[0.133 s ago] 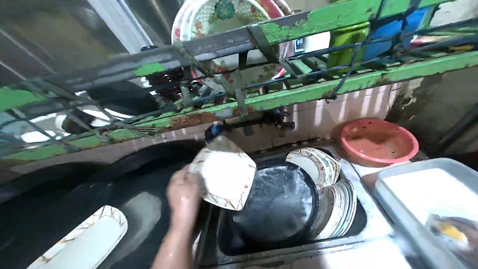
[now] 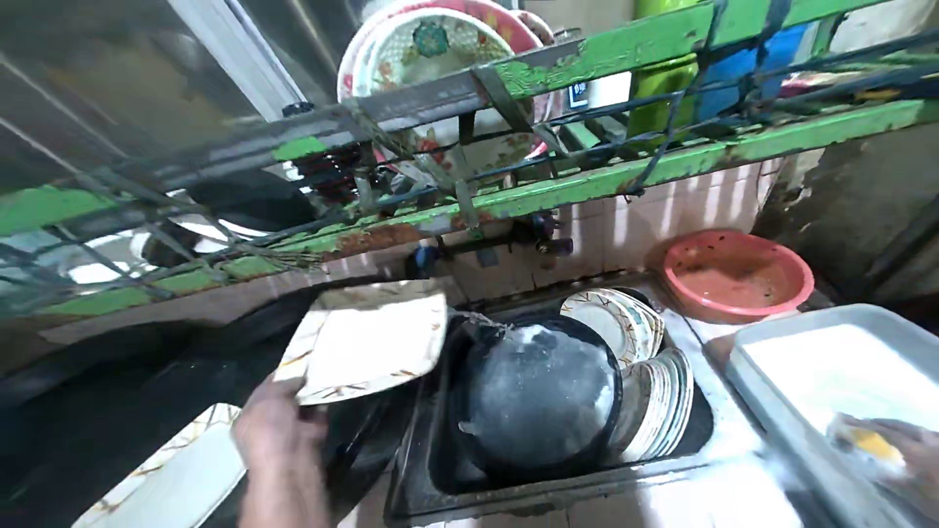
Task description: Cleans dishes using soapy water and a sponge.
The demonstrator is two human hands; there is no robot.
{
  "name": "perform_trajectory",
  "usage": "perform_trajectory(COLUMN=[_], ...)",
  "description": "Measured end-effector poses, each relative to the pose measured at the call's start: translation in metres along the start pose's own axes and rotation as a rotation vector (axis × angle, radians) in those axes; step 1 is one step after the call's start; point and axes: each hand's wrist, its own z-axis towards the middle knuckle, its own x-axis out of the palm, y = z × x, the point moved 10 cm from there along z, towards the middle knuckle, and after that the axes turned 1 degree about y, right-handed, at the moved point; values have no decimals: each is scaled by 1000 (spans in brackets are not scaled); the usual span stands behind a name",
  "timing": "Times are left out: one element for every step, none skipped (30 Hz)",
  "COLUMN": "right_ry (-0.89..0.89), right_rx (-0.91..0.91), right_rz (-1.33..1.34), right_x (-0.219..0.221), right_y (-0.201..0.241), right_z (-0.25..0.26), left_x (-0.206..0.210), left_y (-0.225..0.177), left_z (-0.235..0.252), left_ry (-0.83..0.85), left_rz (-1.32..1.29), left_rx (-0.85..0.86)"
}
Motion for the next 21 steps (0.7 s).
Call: perform_trajectory(right_ry=[15,25,36,44,54,67,79,93,116,130,135,130,123,115,110,113,114,118,112,101,95], right_rx=[32,56,68,67,62,60,58,61,67,64,55,46,39,32,32,42,53,60,59,59,57], right_rz=[-7,-17,-18,-16,-21,-25,-16,-3,-1,-7,-4,-2,-5,-4,-7,-8,-9,-9,-10,-8,-4], right_x=[0,0,-1,-1,-1,1,2,5,9,14,18,21,23,23,23,22,21,21,20,20,20], right_y=[-1,0,2,3,2,1,1,0,-3,-9,-14,-18,-21,-23,-24,-24,-24,-24,-24,-23,-22], right_z=[0,-1,-2,-3,-3,-2,-1,0,2,4,6,7,8,7,6,6,5,4,4,4,5], left_x=[-17,-25,-24,-15,1,24,55,88,120,145,162,168,167,163,159,156,159,165,177,190,207], left_y=[17,28,34,35,33,32,33,41,59,89,127,165,196,225,251,273,285,289,289,285,272], left_z=[5,4,-3,-14,-28,-47,-68,-90,-111,-128,-140,-147,-151,-154,-157,-162,-176,-196,-215,-233,-252], left_ry=[-65,-89,-89,-75,-37,42,146,273,399,487,534,530,520,529,558,565,622,737,881,1001,1124], left_rz=[-188,-368,-513,-612,-664,-686,-644,-543,-410,-238,-43,123,248,351,464,590,721,826,932,949,911], left_rx=[-100,-173,-210,-222,-224,-231,-238,-248,-276,-326,-382,-427,-438,-411,-357,-311,-281,-254,-238,-247,-238])
